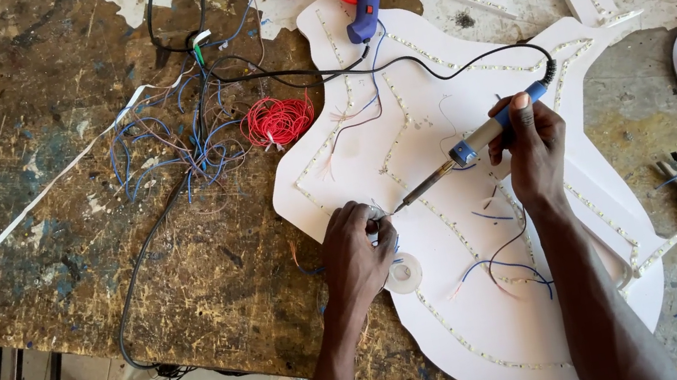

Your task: Soldering electrical wires to LED strips on a guitar-shaped sign base at a workbench.

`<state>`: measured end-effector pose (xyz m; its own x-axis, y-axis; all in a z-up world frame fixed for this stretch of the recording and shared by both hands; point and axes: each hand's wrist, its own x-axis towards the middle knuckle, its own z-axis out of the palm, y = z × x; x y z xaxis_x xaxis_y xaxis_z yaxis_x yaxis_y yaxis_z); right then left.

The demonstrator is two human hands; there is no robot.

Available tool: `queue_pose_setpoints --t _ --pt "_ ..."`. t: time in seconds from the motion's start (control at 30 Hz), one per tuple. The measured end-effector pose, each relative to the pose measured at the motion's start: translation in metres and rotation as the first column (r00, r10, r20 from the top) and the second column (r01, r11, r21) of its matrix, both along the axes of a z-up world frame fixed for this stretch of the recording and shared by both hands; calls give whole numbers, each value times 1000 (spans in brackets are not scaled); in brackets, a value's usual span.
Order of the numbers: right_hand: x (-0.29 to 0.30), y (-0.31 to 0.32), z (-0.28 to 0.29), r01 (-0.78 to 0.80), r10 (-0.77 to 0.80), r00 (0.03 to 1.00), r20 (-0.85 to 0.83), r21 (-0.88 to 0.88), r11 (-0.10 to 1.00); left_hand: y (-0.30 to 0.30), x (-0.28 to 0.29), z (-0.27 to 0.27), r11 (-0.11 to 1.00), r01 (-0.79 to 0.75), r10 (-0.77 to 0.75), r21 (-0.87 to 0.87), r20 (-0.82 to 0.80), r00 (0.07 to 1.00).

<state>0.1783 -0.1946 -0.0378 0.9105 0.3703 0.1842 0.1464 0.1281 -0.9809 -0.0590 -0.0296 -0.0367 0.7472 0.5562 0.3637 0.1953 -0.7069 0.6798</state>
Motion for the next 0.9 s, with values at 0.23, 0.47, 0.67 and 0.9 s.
queue_pose_setpoints --t 0.23,0.47,0.67,0.9 --pt "4 1 -8 -3 3 1000 -30 19 1000 0 -1 2 1000 19 -19 -11 7 1000" --pt "2 0 -5 -22 22 1000 -13 21 1000 0 -1 1 1000 5 -5 -8 43 999" --pt "4 -1 -8 -30 30 1000 2 28 999 0 0 -1 1000 -5 5 2 42 999" --pt "1 -1 -2 -51 51 999 8 6 999 0 2 -3 1000 -14 12 28 49 999"
